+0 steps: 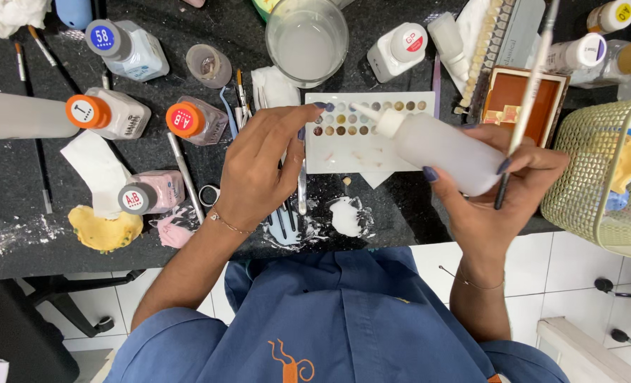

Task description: The person dispenses liquid from a bottle onto a white powder on a mixing pad, mixes it with a spatula, and applies the mixture to a small dental restoration. They then trim and shape the restoration with scissors and a scalpel-like hand tool while comparing it against a shade guide.

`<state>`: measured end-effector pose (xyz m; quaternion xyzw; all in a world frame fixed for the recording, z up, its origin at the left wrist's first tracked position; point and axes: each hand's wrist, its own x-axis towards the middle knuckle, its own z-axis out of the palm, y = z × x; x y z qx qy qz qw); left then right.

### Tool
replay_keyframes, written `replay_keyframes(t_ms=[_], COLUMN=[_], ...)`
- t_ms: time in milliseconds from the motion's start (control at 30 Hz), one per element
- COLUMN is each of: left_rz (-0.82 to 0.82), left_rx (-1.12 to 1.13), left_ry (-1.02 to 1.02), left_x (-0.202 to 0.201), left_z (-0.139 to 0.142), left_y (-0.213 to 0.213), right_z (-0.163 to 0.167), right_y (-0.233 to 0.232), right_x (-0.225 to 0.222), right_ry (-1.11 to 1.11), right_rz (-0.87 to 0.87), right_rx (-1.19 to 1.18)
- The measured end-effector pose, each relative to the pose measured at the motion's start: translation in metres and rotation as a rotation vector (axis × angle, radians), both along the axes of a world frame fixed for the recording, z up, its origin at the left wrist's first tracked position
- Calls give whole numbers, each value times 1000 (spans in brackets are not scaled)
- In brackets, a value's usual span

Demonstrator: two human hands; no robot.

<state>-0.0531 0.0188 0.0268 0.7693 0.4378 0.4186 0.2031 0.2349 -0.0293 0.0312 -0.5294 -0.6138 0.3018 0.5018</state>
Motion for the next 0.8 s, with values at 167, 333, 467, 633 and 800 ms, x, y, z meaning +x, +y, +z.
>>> replay_keyframes(t_ms=[167, 333, 467, 633, 800], left_rz=[-1, 21, 19, 14, 13], left_rx=[22, 17, 9, 18, 22], left_ry=[-6, -5, 1, -2, 11], left_x=[-1, -2, -3, -4, -4], left_z=[-1, -1, -2, -2, -2], left_y=[0, -1, 0, 0, 0], right_z=[2, 1, 0, -1, 0], right_y=[1, 2, 3, 4, 5], right_x=[-9, -11, -12, -11, -10], right_ry=[-97, -101, -94, -118, -145], right_rz=[39, 54, 58, 60, 67], right_rx=[-17, -47, -49, -39, -28])
